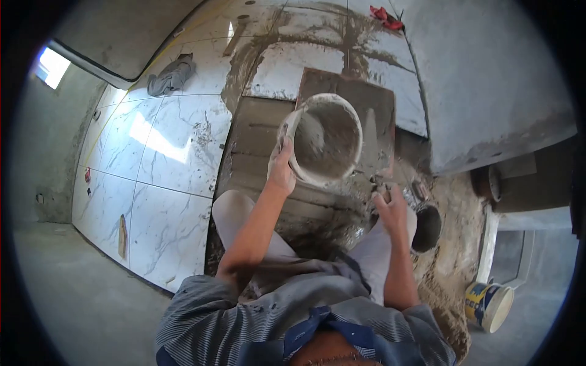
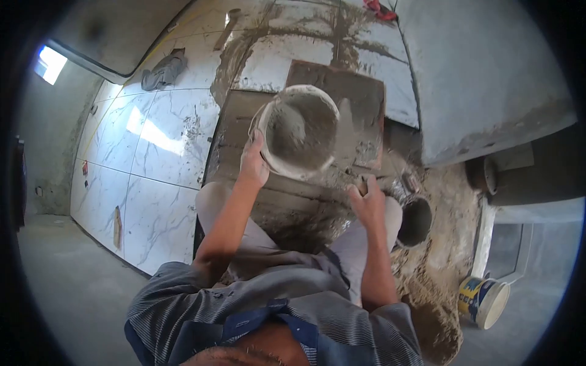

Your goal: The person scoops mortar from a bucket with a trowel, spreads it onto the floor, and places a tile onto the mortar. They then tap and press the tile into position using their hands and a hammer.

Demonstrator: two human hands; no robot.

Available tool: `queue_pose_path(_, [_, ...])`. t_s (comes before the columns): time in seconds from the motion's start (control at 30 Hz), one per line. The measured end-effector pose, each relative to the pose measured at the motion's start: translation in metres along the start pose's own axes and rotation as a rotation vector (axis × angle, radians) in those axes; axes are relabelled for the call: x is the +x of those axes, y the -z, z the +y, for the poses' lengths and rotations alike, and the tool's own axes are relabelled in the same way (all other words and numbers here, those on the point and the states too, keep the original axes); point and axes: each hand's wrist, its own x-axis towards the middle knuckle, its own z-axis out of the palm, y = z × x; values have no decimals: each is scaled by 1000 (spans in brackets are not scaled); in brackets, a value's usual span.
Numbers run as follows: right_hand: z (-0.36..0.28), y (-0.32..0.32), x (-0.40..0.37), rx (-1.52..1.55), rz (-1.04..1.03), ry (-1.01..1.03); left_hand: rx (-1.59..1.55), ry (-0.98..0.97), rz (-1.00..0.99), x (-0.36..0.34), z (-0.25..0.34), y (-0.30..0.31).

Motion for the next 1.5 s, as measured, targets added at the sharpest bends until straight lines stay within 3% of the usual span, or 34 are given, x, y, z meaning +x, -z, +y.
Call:
queue_pose_path(0.03, [3,-1,-4,8,0,-16,99,-114,15,4,1,7])
queue_pose_path(0.1, [5,0,-9,158,-185,189,111,-139,-6,6,9,16])
queue_pose_path(0.13, [-6,-3,-12,164,-174,184,118,-178,-31,8,17,18])
queue_pose_path(0.23, [-29,-23,-8,-64,-240,224,284,-256,-92,15,22,32])
queue_pose_path(0.3, [-16,-45,12,-319,-141,563,353,-319,-130,15,27,24])
queue_pose_path(0.4, [-55,-42,17,-409,-153,518,394,-307,-92,3,31,13])
queue_pose_path(0.63, [-64,-85,44,-627,-150,473,325,-223,-41,-12,31,0])
queue_pose_path(0.7, [-73,-85,16,-704,-327,522,280,-209,-27,-12,33,4])
queue_pose_path(0.83, [-78,-78,18,-632,-307,545,243,-199,-17,-3,40,23])
queue_pose_path(0.93, [-81,-87,34,-533,-123,489,231,-183,-28,-5,39,23])
queue_pose_path(1.03, [-83,-94,22,-581,-178,595,212,-162,-48,-5,40,13])
queue_pose_path(1.1, [-86,-82,10,-594,-384,648,201,-144,-52,-5,43,18])
queue_pose_path(1.13, [-85,-82,15,-595,-384,650,200,-146,-51,-3,42,22])
queue_pose_path(1.33, [-101,-83,15,-577,-144,522,166,-92,-67,-5,38,24])
queue_pose_path(1.4, [-102,-76,-2,-766,-322,772,181,-76,-58,-8,45,20])
queue_pose_path(1.43, [-99,-72,2,-766,-320,767,190,-67,-49,-8,48,15])
queue_pose_path(1.5, [-90,-62,20,-884,-224,947,212,-45,-49,-8,47,11])
